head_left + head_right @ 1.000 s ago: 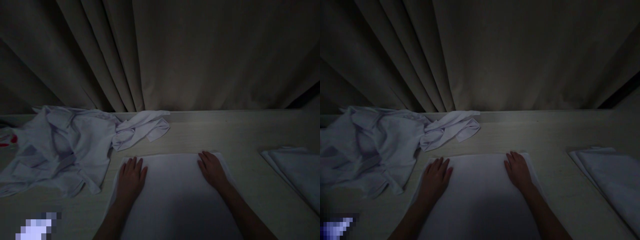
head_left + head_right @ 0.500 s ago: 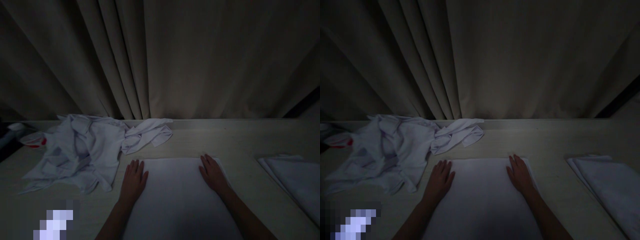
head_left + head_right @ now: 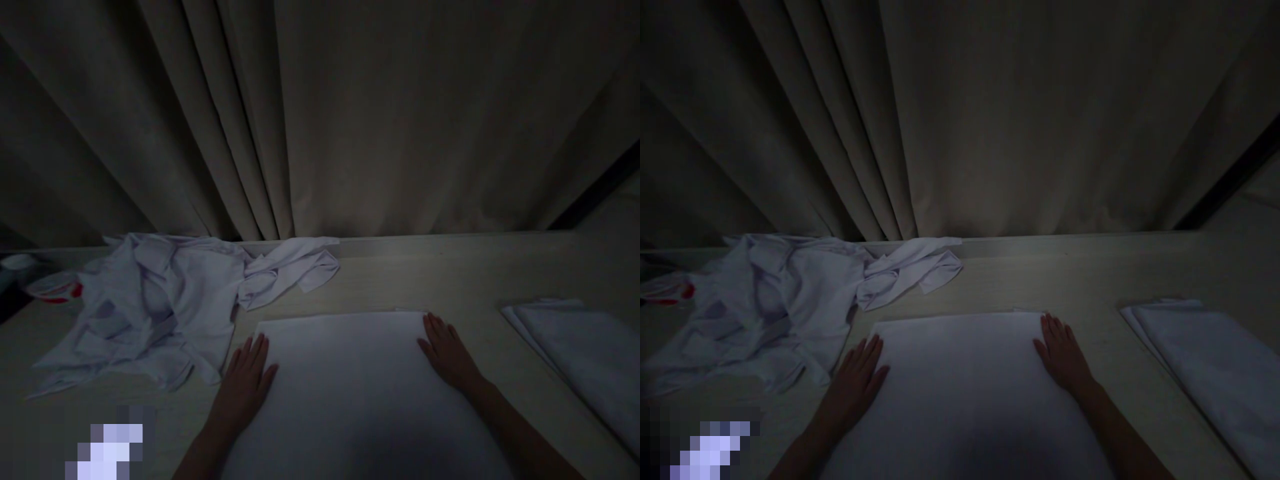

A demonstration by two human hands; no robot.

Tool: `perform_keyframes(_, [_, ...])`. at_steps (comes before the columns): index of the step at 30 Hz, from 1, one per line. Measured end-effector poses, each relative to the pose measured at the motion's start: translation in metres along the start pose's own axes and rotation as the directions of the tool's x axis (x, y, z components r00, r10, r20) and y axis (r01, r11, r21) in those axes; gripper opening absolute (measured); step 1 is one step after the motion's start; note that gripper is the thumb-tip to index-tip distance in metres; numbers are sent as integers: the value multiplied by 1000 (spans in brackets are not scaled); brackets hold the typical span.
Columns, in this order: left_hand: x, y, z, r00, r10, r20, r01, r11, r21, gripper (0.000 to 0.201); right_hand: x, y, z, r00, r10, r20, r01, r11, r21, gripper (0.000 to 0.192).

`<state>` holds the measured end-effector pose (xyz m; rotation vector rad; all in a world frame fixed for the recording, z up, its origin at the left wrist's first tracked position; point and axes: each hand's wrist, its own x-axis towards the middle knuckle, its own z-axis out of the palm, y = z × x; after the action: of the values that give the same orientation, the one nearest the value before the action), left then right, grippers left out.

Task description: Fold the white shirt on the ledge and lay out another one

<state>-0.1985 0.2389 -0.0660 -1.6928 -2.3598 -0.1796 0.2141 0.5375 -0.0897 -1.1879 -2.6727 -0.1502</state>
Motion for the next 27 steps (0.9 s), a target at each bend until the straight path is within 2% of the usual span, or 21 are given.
perform_keyframes(6, [0,7,-10,997,-63,43,60,997,53,65,2,-6,-10,1000,11,9,-11,1000,-18,70])
perform_keyframes(10, [17,9,-24,999,-52,-12,53,997,58,61,11,-13,-23,998,-2,-61,1,1000,-21,68])
perform_keyframes(12, [28,9,-27,1000,-28,-12,29,998,47,61,17,-14,-24,998,-39,-58,39,999,-2,65])
perform_keyframes(17, [43,6,-12,990,-61,124,57,998,31,66,22,-6,-7,998,-57,-10,57,997,52,65])
perform_keyframes(21, [41,1,-3,988,-77,136,77,997,1,66,20,1,1,995,-93,-20,94,994,53,63])
perform_keyframes(24, [41,1,-13,988,-98,118,101,995,-20,62,22,-2,-13,994,-108,-29,110,993,53,63])
perform_keyframes(27, [28,3,-30,994,-104,17,105,994,-29,62,13,-11,-39,990,-83,-112,89,994,58,65])
